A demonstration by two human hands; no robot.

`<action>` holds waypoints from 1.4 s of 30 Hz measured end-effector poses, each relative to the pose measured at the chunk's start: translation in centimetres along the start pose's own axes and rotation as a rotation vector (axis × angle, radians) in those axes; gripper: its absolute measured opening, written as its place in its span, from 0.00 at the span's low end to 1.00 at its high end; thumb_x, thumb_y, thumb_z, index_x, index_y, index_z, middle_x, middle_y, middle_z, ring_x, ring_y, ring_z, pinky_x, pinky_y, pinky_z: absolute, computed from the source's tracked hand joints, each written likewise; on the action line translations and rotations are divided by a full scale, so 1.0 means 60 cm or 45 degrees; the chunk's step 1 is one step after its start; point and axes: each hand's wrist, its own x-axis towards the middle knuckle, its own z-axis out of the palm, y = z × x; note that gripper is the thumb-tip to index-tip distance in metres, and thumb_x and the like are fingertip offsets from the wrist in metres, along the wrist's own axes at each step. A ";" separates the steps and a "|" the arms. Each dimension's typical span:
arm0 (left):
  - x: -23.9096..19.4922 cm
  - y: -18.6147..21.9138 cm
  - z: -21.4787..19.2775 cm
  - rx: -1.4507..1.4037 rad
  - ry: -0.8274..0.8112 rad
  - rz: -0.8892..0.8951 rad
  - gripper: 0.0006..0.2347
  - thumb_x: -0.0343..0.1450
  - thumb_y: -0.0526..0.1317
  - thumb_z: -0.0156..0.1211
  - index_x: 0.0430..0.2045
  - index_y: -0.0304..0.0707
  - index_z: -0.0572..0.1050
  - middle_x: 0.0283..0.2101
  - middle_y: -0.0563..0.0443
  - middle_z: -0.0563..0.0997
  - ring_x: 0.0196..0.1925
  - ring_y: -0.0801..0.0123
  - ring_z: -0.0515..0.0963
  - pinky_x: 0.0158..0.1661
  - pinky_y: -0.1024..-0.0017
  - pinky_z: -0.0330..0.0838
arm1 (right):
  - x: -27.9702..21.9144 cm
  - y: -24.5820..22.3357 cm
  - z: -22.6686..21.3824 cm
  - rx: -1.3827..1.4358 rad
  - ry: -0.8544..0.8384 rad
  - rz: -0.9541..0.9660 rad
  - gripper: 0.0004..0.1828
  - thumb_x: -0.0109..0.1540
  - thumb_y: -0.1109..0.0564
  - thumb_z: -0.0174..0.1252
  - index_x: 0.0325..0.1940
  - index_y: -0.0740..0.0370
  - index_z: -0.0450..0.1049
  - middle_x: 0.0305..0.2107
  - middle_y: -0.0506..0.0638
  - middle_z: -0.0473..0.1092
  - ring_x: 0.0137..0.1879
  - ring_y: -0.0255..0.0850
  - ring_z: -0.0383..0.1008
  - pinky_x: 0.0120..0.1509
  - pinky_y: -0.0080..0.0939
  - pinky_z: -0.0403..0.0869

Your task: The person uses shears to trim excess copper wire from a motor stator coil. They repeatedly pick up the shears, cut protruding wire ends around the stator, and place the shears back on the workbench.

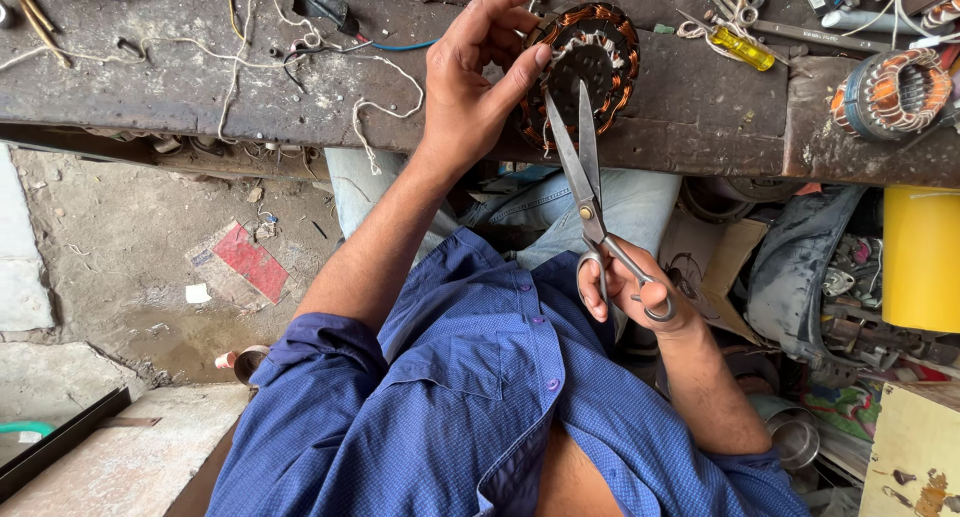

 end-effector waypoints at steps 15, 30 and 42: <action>-0.001 0.002 0.001 0.001 0.017 -0.019 0.19 0.76 0.30 0.70 0.61 0.33 0.71 0.49 0.50 0.82 0.46 0.77 0.82 0.46 0.78 0.81 | 0.001 0.000 -0.002 0.033 0.001 0.000 0.50 0.50 0.12 0.56 0.43 0.62 0.63 0.28 0.53 0.69 0.29 0.36 0.71 0.30 0.35 0.75; 0.000 0.002 0.002 -0.059 0.011 -0.074 0.16 0.77 0.30 0.68 0.57 0.31 0.72 0.50 0.50 0.83 0.48 0.77 0.82 0.50 0.76 0.79 | 0.034 0.021 0.012 0.045 0.146 -0.179 0.49 0.50 0.15 0.61 0.46 0.61 0.61 0.30 0.53 0.67 0.32 0.37 0.70 0.35 0.37 0.73; 0.002 0.007 0.007 -0.068 0.025 -0.050 0.16 0.76 0.29 0.69 0.56 0.31 0.72 0.49 0.50 0.82 0.47 0.77 0.81 0.51 0.76 0.79 | 0.017 0.031 -0.006 0.175 0.015 -0.180 0.49 0.51 0.16 0.60 0.45 0.65 0.65 0.29 0.56 0.71 0.30 0.40 0.75 0.30 0.40 0.77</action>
